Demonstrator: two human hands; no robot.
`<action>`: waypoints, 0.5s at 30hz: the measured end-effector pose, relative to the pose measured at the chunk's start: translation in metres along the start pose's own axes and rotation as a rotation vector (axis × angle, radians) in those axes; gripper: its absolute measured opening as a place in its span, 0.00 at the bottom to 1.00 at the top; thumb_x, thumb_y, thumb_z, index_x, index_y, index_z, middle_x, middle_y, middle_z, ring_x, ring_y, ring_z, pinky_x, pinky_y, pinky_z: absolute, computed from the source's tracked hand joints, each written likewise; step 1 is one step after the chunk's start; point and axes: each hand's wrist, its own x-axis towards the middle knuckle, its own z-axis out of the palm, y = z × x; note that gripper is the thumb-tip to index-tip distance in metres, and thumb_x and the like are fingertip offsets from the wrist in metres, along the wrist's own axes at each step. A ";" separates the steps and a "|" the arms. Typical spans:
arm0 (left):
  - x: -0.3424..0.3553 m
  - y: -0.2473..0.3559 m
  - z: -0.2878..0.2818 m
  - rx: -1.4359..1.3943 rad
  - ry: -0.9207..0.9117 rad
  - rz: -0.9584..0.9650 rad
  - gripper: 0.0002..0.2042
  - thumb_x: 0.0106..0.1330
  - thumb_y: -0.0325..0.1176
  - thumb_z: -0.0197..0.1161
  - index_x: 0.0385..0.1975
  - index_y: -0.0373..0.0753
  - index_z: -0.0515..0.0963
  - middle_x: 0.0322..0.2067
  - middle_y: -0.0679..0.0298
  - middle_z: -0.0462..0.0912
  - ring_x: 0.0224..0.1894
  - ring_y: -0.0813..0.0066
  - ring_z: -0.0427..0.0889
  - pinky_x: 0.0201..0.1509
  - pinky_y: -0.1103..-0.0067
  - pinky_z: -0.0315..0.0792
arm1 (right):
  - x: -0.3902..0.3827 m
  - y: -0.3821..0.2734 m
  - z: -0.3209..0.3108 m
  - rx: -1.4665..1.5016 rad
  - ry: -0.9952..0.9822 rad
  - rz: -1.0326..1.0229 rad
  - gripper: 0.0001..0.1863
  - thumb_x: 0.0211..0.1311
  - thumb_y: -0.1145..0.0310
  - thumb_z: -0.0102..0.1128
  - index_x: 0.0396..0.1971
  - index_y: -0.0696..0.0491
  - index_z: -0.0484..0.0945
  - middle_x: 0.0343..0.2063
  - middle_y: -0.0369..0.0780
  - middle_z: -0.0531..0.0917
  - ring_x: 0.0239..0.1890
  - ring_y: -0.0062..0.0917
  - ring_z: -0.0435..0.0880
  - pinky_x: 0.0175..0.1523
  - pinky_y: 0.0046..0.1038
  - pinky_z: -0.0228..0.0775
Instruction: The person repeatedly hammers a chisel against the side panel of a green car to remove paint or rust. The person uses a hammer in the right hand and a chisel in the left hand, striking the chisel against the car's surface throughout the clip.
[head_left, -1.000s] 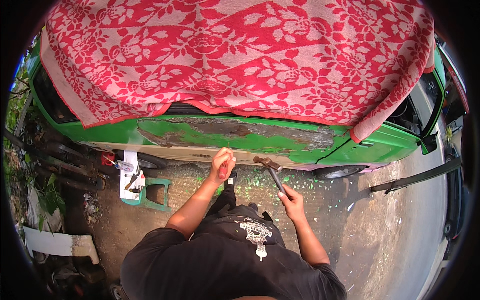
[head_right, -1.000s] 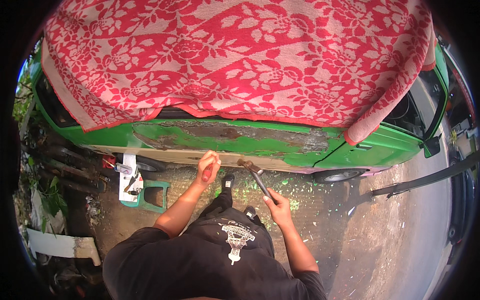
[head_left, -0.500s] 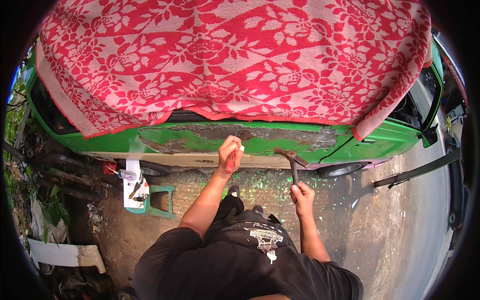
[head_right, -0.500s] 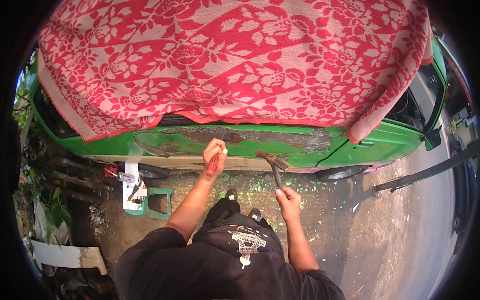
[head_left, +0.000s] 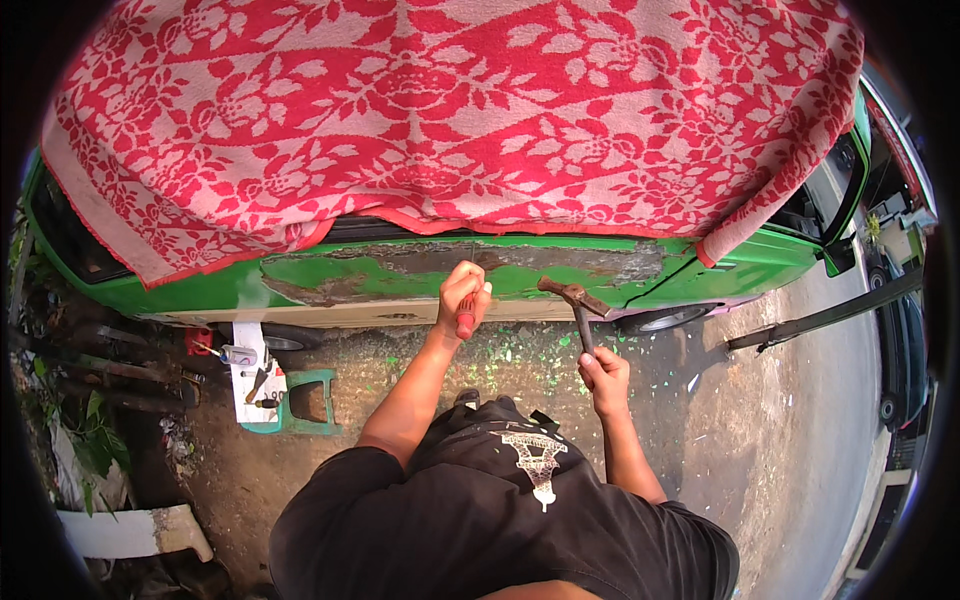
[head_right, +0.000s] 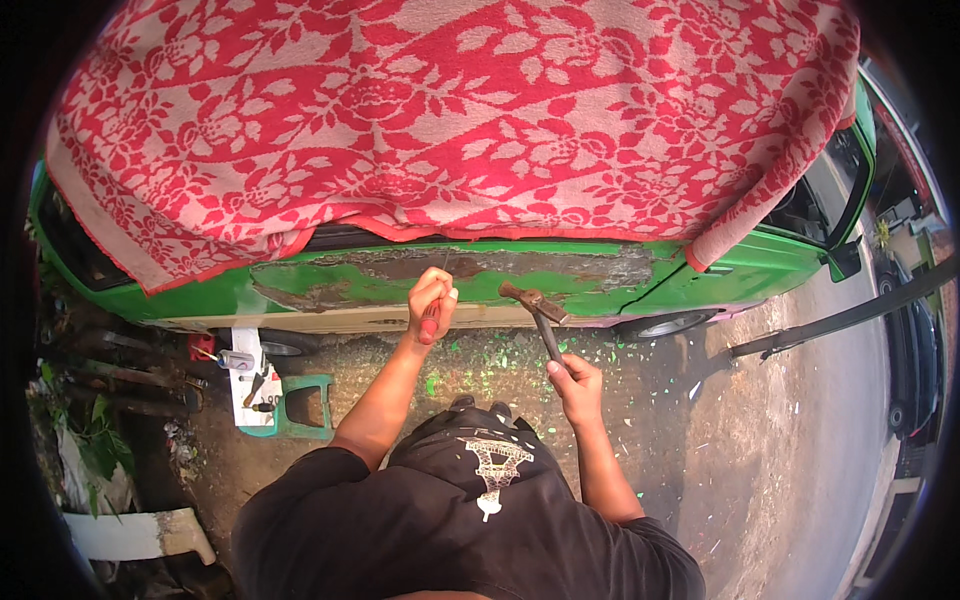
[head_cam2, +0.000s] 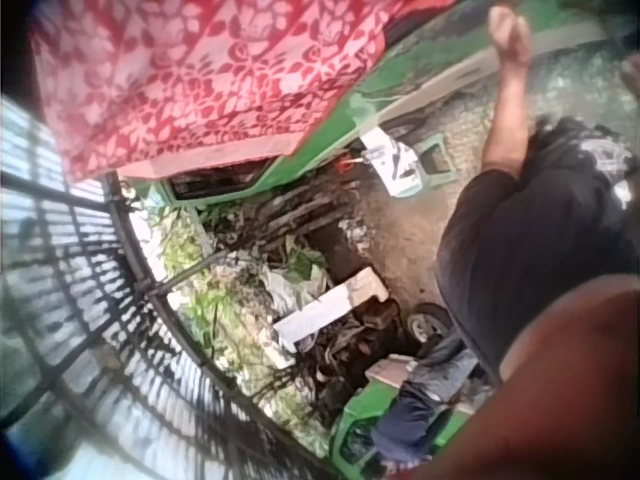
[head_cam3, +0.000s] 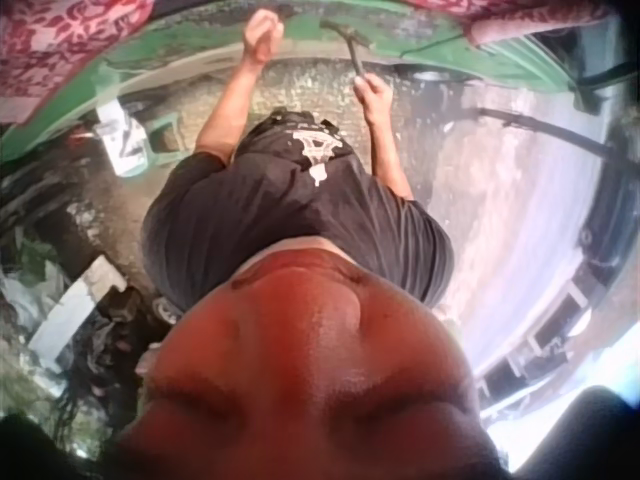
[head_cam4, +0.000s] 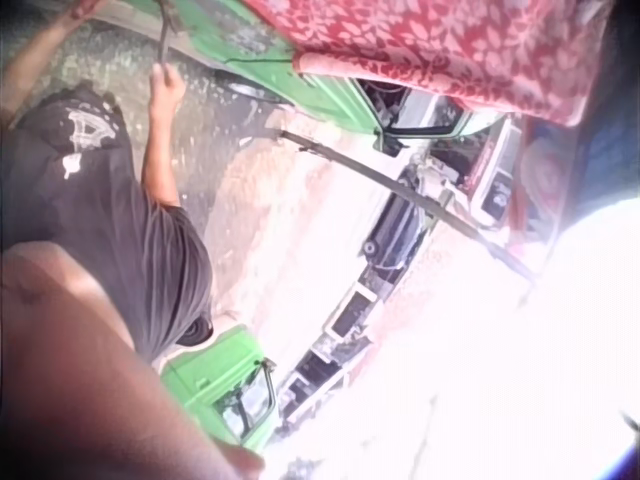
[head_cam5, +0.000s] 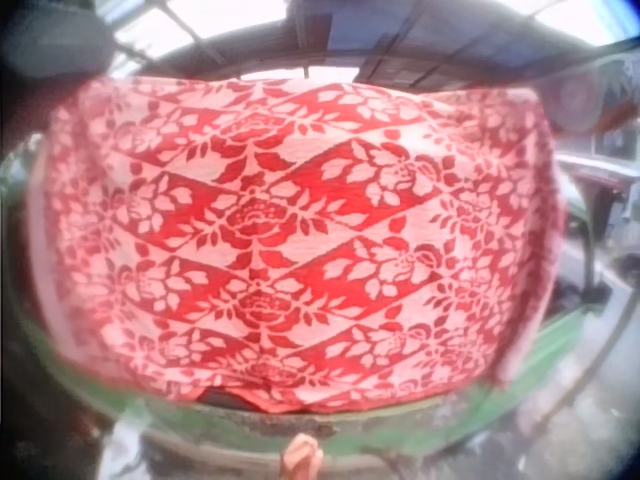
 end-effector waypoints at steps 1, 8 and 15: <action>0.001 -0.001 -0.002 -0.008 0.002 0.001 0.13 0.56 0.19 0.61 0.17 0.32 0.61 0.25 0.59 0.70 0.25 0.69 0.69 0.29 0.77 0.66 | 0.000 -0.002 0.002 -0.020 0.001 -0.001 0.09 0.63 0.67 0.65 0.34 0.59 0.81 0.17 0.26 0.72 0.18 0.08 0.62 0.22 0.17 0.50; 0.004 -0.004 -0.008 -0.022 -0.027 0.025 0.12 0.53 0.16 0.60 0.18 0.32 0.62 0.25 0.60 0.69 0.25 0.69 0.68 0.29 0.76 0.66 | -0.003 -0.008 0.014 -0.014 0.022 0.000 0.09 0.63 0.68 0.65 0.34 0.60 0.81 0.17 0.27 0.71 0.17 0.09 0.62 0.22 0.17 0.48; 0.011 0.005 0.006 0.019 -0.038 -0.069 0.13 0.53 0.13 0.61 0.20 0.32 0.62 0.25 0.59 0.69 0.26 0.66 0.69 0.32 0.75 0.67 | -0.011 -0.010 0.027 -0.013 0.034 -0.073 0.11 0.67 0.67 0.61 0.37 0.62 0.80 0.18 0.28 0.71 0.19 0.10 0.63 0.23 0.17 0.50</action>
